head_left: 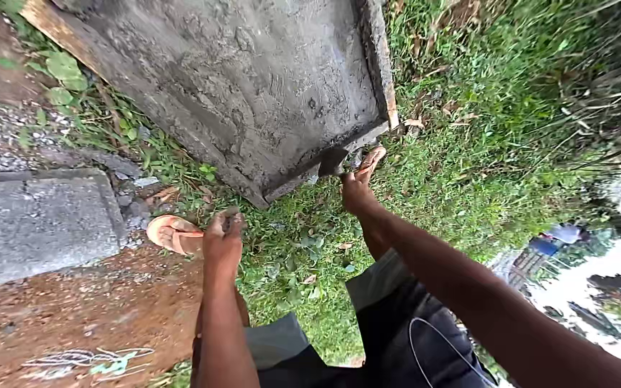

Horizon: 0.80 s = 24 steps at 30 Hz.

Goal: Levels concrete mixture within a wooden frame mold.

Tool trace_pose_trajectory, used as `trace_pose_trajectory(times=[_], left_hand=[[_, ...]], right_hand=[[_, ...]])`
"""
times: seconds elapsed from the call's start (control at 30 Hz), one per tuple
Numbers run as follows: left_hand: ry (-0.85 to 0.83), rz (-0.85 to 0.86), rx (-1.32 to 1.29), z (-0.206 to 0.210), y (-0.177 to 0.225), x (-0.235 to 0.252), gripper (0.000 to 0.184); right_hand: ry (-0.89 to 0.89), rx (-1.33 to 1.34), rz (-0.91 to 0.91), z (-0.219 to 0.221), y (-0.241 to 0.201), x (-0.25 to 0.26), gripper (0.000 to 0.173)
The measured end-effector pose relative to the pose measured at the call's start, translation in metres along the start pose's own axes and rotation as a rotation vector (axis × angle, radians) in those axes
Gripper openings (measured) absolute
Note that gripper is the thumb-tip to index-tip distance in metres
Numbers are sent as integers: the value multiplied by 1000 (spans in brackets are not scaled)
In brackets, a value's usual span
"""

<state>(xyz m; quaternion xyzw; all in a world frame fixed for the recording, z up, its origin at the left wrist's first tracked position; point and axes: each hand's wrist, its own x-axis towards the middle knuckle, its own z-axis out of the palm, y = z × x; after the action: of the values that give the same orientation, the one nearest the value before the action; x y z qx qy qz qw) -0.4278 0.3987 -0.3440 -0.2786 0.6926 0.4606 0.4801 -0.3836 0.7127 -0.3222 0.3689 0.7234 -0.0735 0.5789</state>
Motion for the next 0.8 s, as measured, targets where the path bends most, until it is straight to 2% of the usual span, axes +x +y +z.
trace_pose_trajectory(times=[0.07,0.17,0.23,0.33,0.43,0.57,0.67,0.8], left_hand=[[22,-2,-2,3,-5,-1,31],[14,-1,0,11,-9,-8,33],[20,4,-19,18,-5,-17,34],[54,21,-34,29,-1,-23,32],[43,-8,-44,42,-15,-23,31],[42,-34,-7,44,-20,-25,33],[62,-7,-36,39,-20,-35,33],[95,35,-88,26,-34,-43,34]], right_hand=[[-125,-17,-122,-36,21,14,57],[-138,-219,-305,-118,57,30,41],[-67,-456,-306,-168,65,39,36],[38,-772,-249,-221,50,60,56],[22,-1086,-180,-249,18,77,47],[100,-1357,-2,-239,-39,79,26],[82,-1453,56,-208,-57,95,26],[5,-1624,55,-143,-88,96,27]])
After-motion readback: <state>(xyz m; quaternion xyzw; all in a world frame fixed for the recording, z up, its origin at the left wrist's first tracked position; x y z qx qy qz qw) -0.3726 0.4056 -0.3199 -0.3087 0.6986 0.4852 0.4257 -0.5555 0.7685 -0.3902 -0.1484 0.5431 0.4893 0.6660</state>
